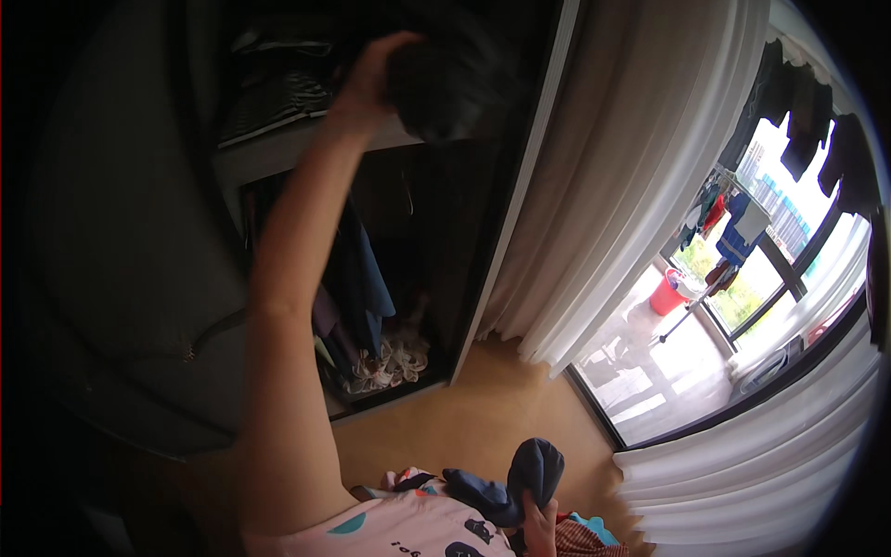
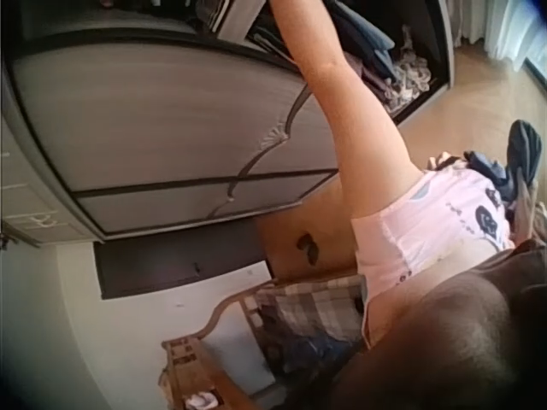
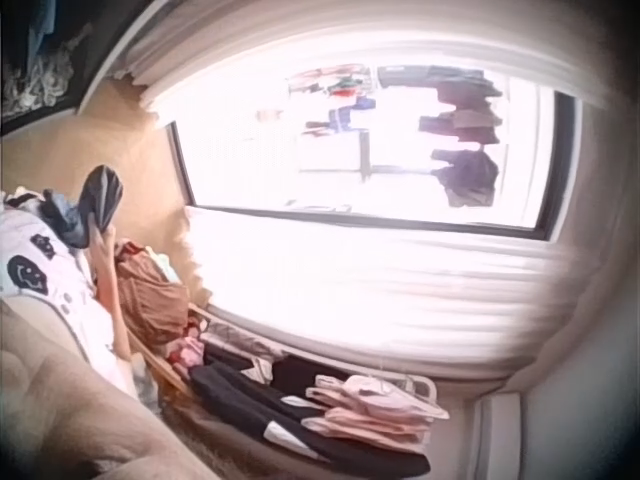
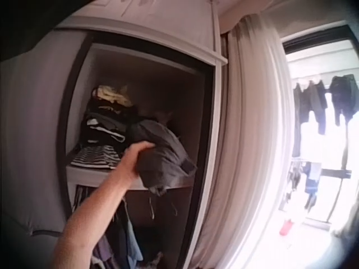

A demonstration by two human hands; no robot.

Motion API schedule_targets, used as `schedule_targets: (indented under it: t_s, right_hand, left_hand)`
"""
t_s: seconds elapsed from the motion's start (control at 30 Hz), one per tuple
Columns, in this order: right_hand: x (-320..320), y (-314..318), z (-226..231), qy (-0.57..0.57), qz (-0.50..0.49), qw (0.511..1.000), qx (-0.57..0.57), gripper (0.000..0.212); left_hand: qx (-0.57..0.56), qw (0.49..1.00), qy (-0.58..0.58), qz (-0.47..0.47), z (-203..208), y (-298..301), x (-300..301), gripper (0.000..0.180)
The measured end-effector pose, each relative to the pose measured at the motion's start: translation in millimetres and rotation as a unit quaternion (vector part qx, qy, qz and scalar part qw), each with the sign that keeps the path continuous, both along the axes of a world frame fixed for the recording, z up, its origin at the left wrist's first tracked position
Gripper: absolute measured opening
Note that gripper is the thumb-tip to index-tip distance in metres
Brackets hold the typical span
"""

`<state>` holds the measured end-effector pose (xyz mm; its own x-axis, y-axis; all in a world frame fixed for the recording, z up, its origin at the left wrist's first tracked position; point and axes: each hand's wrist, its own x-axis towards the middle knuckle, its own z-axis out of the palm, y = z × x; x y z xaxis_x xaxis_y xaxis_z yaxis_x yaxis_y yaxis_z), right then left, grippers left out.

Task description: The recorder is sorting and folding various items of clothing in a room with bunk beds.

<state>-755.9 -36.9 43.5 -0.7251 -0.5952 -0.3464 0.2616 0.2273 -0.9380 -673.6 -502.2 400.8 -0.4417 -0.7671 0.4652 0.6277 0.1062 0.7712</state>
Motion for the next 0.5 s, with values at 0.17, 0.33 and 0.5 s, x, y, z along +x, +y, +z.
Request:
schedule_targets:
  t_s: [0.17, 0.33, 0.5]
  right_hand:
    - [1, -11, -24, -0.008, -0.017, 0.999, -0.047, 0.018]
    - [7, -18, -16, 0.003, 0.004, 0.998, -0.055, 0.019]
    - [6, -14, -16, 0.043, -0.080, 0.993, -0.076, 0.017]
  left_hand:
    - [-0.132, 0.856, -0.341, 0.367, 21, -170, 60, 0.069]
    - [-0.213, 0.647, -0.479, 0.554, -53, -238, 45, 0.078]
    - [-0.255, 0.530, -0.433, 0.682, -46, -164, 5, 0.057]
